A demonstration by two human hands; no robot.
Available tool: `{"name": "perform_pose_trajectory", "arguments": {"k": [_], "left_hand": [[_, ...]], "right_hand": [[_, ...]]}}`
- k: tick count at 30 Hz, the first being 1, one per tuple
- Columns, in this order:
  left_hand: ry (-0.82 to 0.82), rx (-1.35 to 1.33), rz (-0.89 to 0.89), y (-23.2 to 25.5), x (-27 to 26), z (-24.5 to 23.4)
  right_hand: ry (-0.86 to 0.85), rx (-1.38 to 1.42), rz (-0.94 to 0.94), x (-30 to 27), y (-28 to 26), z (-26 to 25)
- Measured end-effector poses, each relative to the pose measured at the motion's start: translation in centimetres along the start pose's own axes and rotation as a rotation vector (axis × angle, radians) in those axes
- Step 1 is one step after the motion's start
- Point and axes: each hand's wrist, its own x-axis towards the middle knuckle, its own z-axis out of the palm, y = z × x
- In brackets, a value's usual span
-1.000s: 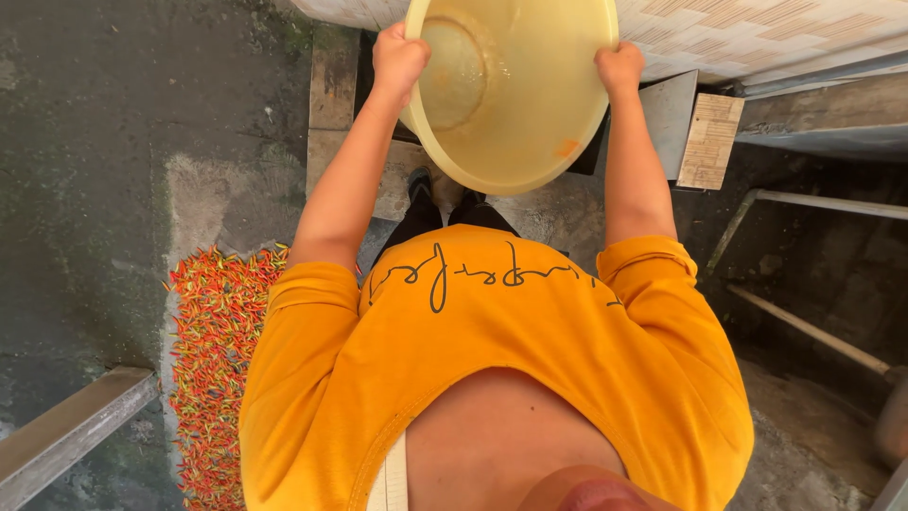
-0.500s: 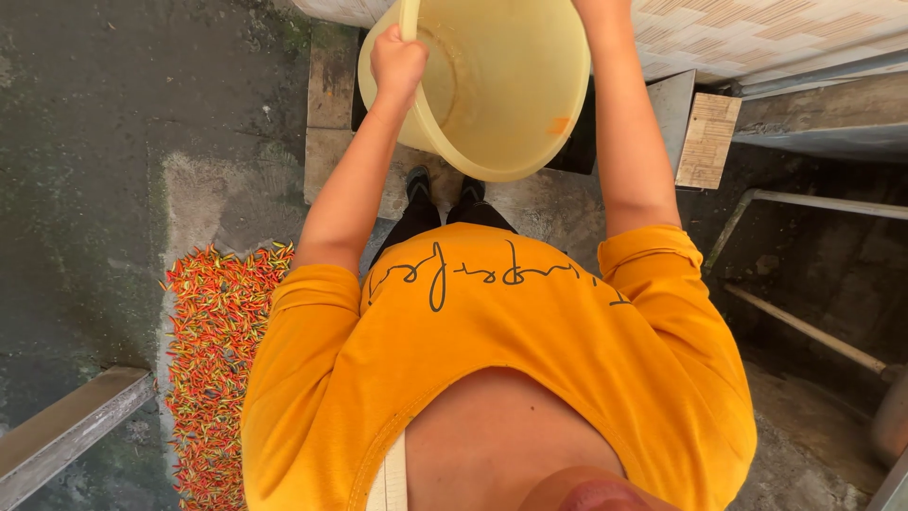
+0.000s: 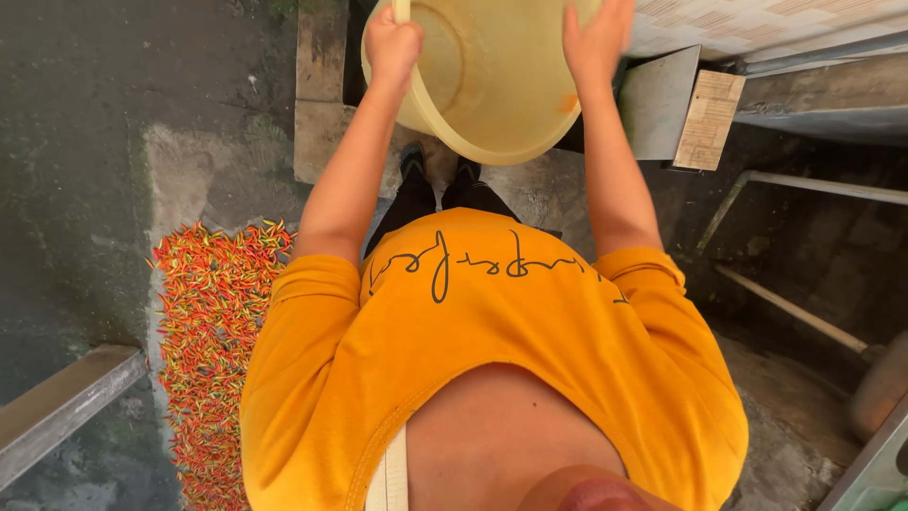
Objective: The recorder is rinsing and washing out a plastic bucket outdoors near laundry stations.
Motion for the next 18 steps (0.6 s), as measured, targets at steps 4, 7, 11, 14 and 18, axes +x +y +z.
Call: {"name": "perform_pose_trajectory", "arguments": {"k": [4,7,11,14,18], "left_hand": [[-0.027,-0.091,0.007,0.1,-0.5,-1.8],[-0.034,-0.181,0.002,-2.5,0.4,-4.1],[0.033,-0.263,-0.001,-3.8,0.3,-8.6],[0.094,-0.263,-0.027,-3.8,-0.8,-11.7],[0.143,-0.223,-0.079,-8.8,-0.3,-12.1]], "right_hand": [[-0.030,-0.496,0.231,-4.9,2.6,-1.9],[-0.315,-0.099,0.642,-6.8,4.3,0.1],[-0.163,0.155,0.719,-6.7,1.8,3.1],[-0.157,0.151,0.674,-7.6,0.8,4.8],[-0.205,0.131,0.693,-9.9,0.6,4.0]]}}
